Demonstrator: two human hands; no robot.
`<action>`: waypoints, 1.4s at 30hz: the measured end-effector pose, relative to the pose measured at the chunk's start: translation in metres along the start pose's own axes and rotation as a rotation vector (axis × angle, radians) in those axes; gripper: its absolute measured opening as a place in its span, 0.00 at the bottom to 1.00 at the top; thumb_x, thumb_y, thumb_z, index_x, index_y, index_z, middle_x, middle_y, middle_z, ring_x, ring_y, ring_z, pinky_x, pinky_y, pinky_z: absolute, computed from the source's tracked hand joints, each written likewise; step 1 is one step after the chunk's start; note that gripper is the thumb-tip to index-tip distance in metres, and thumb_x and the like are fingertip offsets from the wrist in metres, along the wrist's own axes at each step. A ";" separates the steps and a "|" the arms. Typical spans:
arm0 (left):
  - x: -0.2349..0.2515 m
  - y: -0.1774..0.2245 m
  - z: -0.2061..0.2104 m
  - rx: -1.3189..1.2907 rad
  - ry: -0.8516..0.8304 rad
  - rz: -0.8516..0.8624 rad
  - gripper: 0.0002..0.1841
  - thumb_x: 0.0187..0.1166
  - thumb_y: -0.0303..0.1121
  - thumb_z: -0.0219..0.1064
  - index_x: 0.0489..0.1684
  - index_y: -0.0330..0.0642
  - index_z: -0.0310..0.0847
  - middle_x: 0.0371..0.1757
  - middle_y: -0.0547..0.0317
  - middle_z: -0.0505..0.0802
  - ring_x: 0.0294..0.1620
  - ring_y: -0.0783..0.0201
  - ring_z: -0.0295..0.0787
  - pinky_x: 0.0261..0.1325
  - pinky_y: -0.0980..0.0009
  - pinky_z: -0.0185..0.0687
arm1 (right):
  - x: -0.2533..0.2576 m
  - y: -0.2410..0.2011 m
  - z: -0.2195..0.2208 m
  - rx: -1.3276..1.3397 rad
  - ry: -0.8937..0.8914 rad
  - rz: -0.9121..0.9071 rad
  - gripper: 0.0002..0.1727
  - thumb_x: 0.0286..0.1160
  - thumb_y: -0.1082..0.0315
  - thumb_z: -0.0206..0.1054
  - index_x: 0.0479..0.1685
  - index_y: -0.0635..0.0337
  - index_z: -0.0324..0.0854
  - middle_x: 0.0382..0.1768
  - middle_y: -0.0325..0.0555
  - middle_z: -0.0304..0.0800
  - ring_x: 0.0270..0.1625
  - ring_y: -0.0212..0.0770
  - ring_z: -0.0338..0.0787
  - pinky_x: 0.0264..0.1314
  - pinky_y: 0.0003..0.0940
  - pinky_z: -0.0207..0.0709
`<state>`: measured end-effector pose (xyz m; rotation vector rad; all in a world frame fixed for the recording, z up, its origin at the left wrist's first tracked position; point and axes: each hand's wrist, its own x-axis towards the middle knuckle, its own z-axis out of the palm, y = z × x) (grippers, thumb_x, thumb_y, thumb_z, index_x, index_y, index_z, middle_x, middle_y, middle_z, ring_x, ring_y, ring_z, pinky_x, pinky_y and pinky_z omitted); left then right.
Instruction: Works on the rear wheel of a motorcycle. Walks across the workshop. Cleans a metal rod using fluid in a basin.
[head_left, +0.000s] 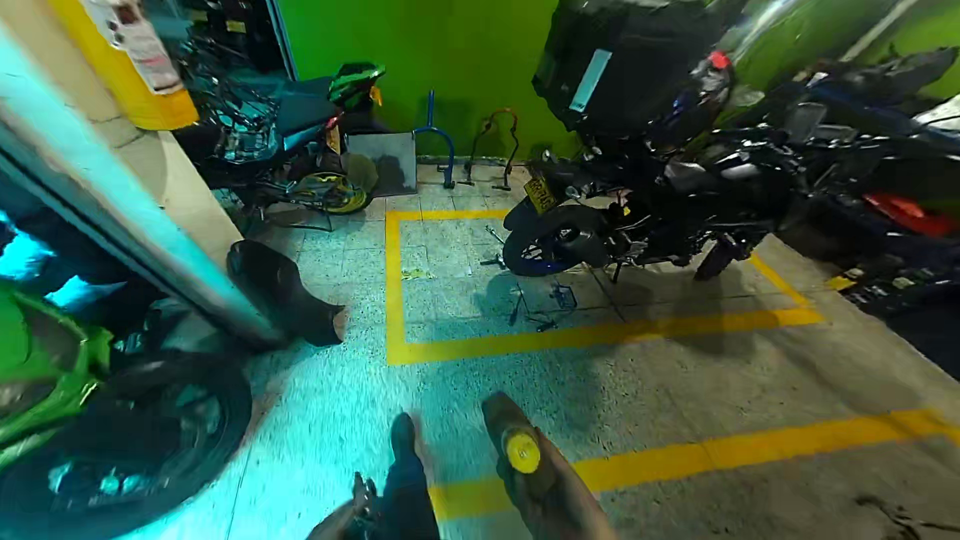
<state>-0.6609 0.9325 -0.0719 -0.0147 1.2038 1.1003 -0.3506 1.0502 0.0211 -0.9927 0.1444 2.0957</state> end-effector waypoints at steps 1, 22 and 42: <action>0.036 0.035 0.013 0.008 -0.025 0.008 0.14 0.86 0.40 0.61 0.55 0.39 0.84 0.44 0.54 0.94 0.42 0.62 0.91 0.47 0.62 0.89 | 0.034 -0.019 0.023 -0.009 0.009 -0.012 0.27 0.91 0.42 0.43 0.59 0.52 0.79 0.43 0.52 0.92 0.38 0.41 0.93 0.37 0.33 0.89; 0.668 0.657 0.480 0.508 -0.057 -0.069 0.15 0.83 0.35 0.67 0.56 0.32 0.85 0.40 0.47 0.94 0.31 0.59 0.91 0.31 0.64 0.88 | 0.641 -0.456 0.356 0.327 0.476 -0.282 0.20 0.89 0.47 0.53 0.60 0.52 0.76 0.40 0.48 0.89 0.35 0.39 0.91 0.35 0.32 0.88; 1.131 0.866 0.986 1.160 -0.568 -0.342 0.15 0.83 0.34 0.67 0.58 0.32 0.85 0.41 0.46 0.94 0.33 0.58 0.91 0.36 0.62 0.89 | 0.926 -0.799 0.503 0.986 0.686 -0.621 0.21 0.87 0.47 0.53 0.59 0.55 0.74 0.40 0.51 0.89 0.34 0.42 0.92 0.35 0.33 0.89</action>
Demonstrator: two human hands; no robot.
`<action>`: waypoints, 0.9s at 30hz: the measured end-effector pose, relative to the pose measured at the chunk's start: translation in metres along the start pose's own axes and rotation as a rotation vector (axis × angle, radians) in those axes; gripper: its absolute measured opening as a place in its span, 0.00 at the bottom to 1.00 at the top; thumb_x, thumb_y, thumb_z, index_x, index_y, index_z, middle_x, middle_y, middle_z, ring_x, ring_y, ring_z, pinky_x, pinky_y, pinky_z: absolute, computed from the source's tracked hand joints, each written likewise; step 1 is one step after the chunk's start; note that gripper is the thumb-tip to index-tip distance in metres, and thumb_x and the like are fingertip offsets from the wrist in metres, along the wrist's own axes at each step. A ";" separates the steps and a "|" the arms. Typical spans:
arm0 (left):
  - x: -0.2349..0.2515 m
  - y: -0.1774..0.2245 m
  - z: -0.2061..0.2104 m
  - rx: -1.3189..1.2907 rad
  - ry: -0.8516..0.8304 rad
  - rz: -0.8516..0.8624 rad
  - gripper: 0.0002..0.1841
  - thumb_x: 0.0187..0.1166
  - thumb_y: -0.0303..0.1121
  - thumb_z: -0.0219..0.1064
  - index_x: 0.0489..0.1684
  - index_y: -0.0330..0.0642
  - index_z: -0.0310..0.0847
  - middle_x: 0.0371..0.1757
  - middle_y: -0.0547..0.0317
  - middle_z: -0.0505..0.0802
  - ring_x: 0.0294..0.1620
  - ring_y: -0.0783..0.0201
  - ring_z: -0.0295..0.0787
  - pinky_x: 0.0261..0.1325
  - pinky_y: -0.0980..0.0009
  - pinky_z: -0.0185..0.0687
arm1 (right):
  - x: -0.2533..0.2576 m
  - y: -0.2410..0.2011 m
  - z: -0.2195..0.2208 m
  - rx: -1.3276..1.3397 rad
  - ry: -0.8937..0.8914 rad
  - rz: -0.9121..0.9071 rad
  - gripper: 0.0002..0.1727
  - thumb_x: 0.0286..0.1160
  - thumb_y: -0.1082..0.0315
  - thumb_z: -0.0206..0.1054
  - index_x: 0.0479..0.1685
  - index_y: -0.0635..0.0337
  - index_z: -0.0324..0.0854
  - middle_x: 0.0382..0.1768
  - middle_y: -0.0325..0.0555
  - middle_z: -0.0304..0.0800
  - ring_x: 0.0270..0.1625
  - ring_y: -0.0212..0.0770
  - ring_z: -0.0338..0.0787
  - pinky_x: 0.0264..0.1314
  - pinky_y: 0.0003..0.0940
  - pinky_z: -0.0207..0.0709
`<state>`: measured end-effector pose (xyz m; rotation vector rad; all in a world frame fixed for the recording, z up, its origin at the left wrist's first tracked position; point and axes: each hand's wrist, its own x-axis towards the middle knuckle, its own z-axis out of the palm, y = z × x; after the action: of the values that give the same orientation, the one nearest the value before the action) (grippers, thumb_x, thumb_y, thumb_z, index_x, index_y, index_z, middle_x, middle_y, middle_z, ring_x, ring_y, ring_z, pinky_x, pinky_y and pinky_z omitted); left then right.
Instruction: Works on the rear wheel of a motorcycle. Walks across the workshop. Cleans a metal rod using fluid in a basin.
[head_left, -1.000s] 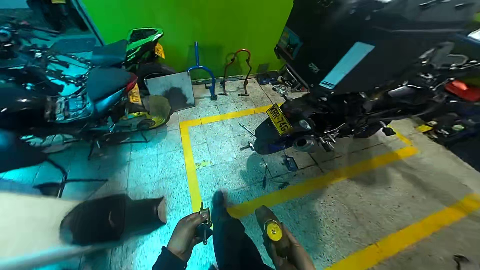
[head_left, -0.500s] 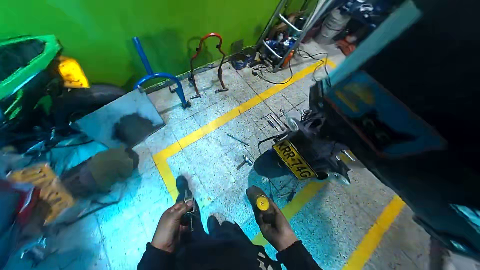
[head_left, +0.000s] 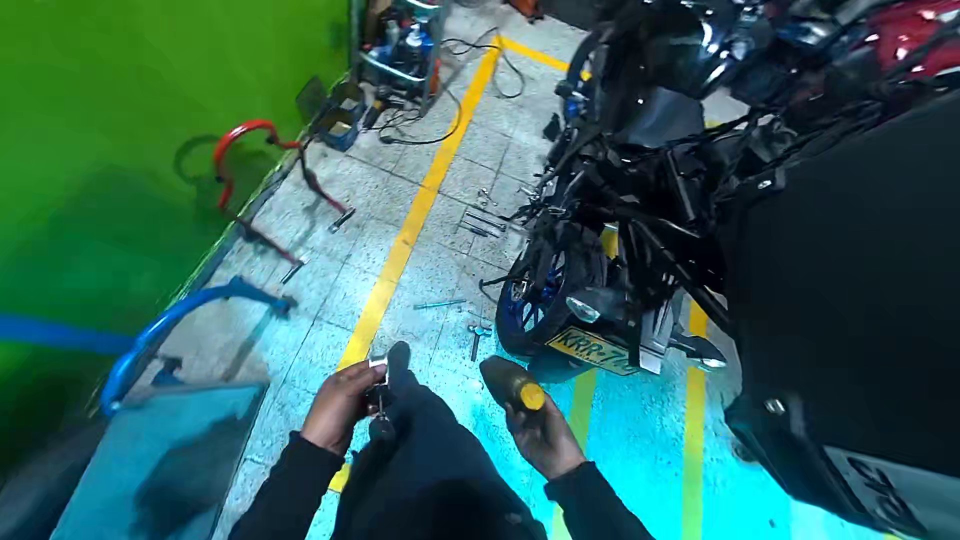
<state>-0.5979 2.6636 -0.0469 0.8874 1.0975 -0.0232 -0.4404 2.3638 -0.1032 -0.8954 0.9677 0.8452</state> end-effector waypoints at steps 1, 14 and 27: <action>0.013 0.009 0.001 0.040 -0.011 -0.014 0.14 0.84 0.33 0.66 0.58 0.31 0.84 0.41 0.45 0.93 0.34 0.57 0.91 0.38 0.61 0.90 | 0.012 0.003 0.009 0.011 0.004 0.000 0.21 0.88 0.47 0.52 0.61 0.55 0.74 0.41 0.52 0.89 0.35 0.42 0.92 0.36 0.34 0.89; 0.272 0.091 0.061 0.304 -0.197 -0.260 0.10 0.81 0.31 0.67 0.52 0.35 0.87 0.36 0.53 0.94 0.31 0.63 0.90 0.32 0.67 0.87 | 0.358 0.005 0.196 0.192 -0.059 -0.086 0.21 0.85 0.43 0.52 0.60 0.45 0.78 0.36 0.42 0.86 0.29 0.35 0.86 0.30 0.30 0.82; 0.607 0.047 0.131 0.512 -0.575 -0.069 0.08 0.82 0.25 0.65 0.53 0.37 0.86 0.40 0.56 0.95 0.40 0.62 0.94 0.47 0.60 0.93 | 0.742 -0.003 0.231 0.483 -0.055 -0.041 0.25 0.87 0.40 0.50 0.59 0.51 0.78 0.34 0.45 0.88 0.30 0.37 0.88 0.31 0.29 0.83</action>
<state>-0.1802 2.8521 -0.4683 1.1997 0.5802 -0.6044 -0.1205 2.7108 -0.7210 -0.4719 1.0427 0.5610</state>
